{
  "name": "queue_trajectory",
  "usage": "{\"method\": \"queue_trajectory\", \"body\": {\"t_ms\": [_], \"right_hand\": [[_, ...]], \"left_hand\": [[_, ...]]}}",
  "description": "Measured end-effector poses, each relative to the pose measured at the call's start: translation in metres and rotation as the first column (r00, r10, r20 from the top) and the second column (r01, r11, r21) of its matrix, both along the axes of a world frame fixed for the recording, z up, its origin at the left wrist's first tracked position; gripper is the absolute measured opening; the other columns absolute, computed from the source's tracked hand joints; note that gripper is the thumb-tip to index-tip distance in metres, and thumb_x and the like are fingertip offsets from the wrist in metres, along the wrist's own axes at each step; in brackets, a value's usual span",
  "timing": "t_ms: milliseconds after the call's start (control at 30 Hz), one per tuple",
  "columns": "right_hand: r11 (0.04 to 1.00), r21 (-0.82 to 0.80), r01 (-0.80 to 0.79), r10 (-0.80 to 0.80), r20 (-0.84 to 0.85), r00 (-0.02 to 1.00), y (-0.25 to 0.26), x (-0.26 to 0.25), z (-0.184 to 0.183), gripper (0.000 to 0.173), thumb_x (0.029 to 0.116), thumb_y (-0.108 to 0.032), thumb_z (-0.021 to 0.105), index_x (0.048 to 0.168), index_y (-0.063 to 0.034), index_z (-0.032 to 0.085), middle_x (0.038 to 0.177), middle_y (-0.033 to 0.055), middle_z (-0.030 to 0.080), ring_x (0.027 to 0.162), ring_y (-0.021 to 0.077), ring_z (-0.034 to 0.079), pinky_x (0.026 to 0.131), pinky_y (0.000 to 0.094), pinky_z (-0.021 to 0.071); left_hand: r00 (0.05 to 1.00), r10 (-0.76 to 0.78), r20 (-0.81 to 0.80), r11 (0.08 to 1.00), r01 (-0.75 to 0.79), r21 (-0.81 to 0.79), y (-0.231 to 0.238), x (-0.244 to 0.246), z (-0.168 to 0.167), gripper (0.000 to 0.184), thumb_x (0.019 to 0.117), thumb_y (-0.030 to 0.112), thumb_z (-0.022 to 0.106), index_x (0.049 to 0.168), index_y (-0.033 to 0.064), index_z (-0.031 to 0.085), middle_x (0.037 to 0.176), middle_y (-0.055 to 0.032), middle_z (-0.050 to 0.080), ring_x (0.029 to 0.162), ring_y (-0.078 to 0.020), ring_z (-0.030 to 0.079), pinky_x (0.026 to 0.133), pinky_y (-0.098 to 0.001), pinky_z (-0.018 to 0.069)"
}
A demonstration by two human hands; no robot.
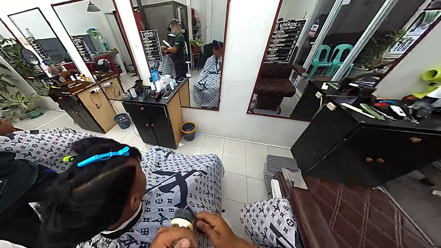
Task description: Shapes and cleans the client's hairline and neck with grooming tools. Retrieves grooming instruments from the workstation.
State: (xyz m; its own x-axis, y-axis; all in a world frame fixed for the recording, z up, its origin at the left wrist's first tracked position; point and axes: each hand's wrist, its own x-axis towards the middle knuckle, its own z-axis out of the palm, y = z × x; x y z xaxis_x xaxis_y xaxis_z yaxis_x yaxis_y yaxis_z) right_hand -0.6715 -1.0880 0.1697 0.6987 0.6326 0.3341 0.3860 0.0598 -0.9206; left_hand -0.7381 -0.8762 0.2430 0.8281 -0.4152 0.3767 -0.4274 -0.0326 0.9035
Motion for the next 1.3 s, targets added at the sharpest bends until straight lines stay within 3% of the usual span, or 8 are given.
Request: {"method": "queue_trajectory", "body": {"t_ms": [133,267,400,500,600,767,967,1300], "right_hand": [[0.784,0.620,-0.034,0.274,-0.297,0.915,-0.009,0.026,0.013,0.025,0.1069,-0.036,0.052,0.115,-0.0231,0.071,0.089,-0.0036,0.075,0.071,0.0024,0.067,0.063,0.0183,0.0555],[0.364,0.878,-0.312,0.812,-0.134,0.568,-0.037,0.063,0.020,0.024,0.1040,-0.037,0.055,0.107,-0.0243,0.076,0.078,-0.0076,0.071,0.066,0.0034,0.065,0.060,0.0205,0.0510],[0.734,0.584,-0.347,0.576,-0.264,0.774,-0.020,0.073,0.009,0.021,0.1076,-0.030,0.051,0.110,-0.0210,0.071,0.090,0.0006,0.077,0.077,0.0084,0.073,0.070,0.0238,0.0596],[0.946,0.236,-0.223,0.255,-0.116,0.960,-0.002,0.073,0.004,0.022,0.1055,-0.010,0.050,0.111,0.0003,0.069,0.111,0.0072,0.075,0.106,0.0117,0.069,0.097,0.0325,0.0552],[0.959,0.283,0.007,0.054,-0.205,0.977,0.014,0.080,0.012,0.023,0.1044,-0.006,0.047,0.108,-0.0016,0.069,0.121,0.0057,0.073,0.106,0.0089,0.069,0.083,0.0257,0.0570],[0.748,0.614,0.254,0.260,-0.622,0.739,0.064,0.098,0.030,0.023,0.1098,-0.011,0.032,0.108,-0.0111,0.055,0.119,0.0079,0.072,0.114,0.0248,0.069,0.092,0.0489,0.0586],[0.897,0.372,0.238,0.137,-0.746,0.652,0.147,0.081,0.030,0.021,0.1088,-0.008,0.046,0.114,0.0051,0.061,0.090,0.0081,0.068,0.081,0.0155,0.068,0.075,0.0325,0.0598],[0.919,0.290,0.266,-0.007,-0.664,0.747,0.181,0.073,0.029,0.019,0.0958,-0.001,0.068,0.112,0.0091,0.071,0.098,0.0162,0.073,0.084,0.0158,0.071,0.076,0.0315,0.0616]], "left_hand": [[0.800,0.489,0.347,0.727,-0.594,0.345,0.002,0.008,0.034,0.024,0.0970,0.027,0.068,0.098,0.0044,0.075,0.082,-0.0060,0.074,0.069,-0.0100,0.067,0.065,-0.0310,0.0567],[0.492,0.489,0.720,0.362,-0.866,0.346,0.035,0.041,0.086,0.037,0.1006,0.042,0.059,0.101,0.0082,0.074,0.093,-0.0119,0.074,0.073,-0.0243,0.070,0.062,-0.0470,0.0556],[0.570,0.337,0.750,0.064,-0.808,0.585,0.058,0.091,0.122,0.044,0.0951,0.044,0.066,0.113,0.0047,0.075,0.129,-0.0252,0.066,0.116,-0.0510,0.062,0.092,-0.0755,0.0442],[0.653,0.305,0.693,-0.164,-0.681,0.714,0.069,0.119,0.133,0.053,0.0823,0.045,0.083,0.117,0.0062,0.075,0.114,-0.0281,0.070,0.111,-0.0517,0.062,0.099,-0.0730,0.0403],[0.766,0.411,0.493,-0.374,-0.352,0.858,0.073,0.138,0.148,0.072,0.0822,0.063,0.076,0.132,0.0112,0.067,0.118,-0.0234,0.069,0.116,-0.0450,0.062,0.102,-0.0671,0.0389],[0.748,0.580,0.323,-0.416,-0.070,0.907,0.064,0.163,0.157,0.078,0.0757,0.064,0.080,0.127,0.0070,0.067,0.118,-0.0282,0.066,0.113,-0.0498,0.061,0.087,-0.0723,0.0451],[0.686,0.649,0.328,-0.493,0.052,0.868,0.047,0.183,0.155,0.069,0.0723,0.055,0.087,0.101,-0.0054,0.070,0.110,-0.0307,0.065,0.105,-0.0489,0.063,0.078,-0.0671,0.0501],[0.714,0.637,0.289,-0.524,0.126,0.843,0.053,0.183,0.156,0.077,0.0688,0.066,0.083,0.095,-0.0047,0.070,0.108,-0.0274,0.066,0.104,-0.0438,0.064,0.078,-0.0623,0.0502]]}}
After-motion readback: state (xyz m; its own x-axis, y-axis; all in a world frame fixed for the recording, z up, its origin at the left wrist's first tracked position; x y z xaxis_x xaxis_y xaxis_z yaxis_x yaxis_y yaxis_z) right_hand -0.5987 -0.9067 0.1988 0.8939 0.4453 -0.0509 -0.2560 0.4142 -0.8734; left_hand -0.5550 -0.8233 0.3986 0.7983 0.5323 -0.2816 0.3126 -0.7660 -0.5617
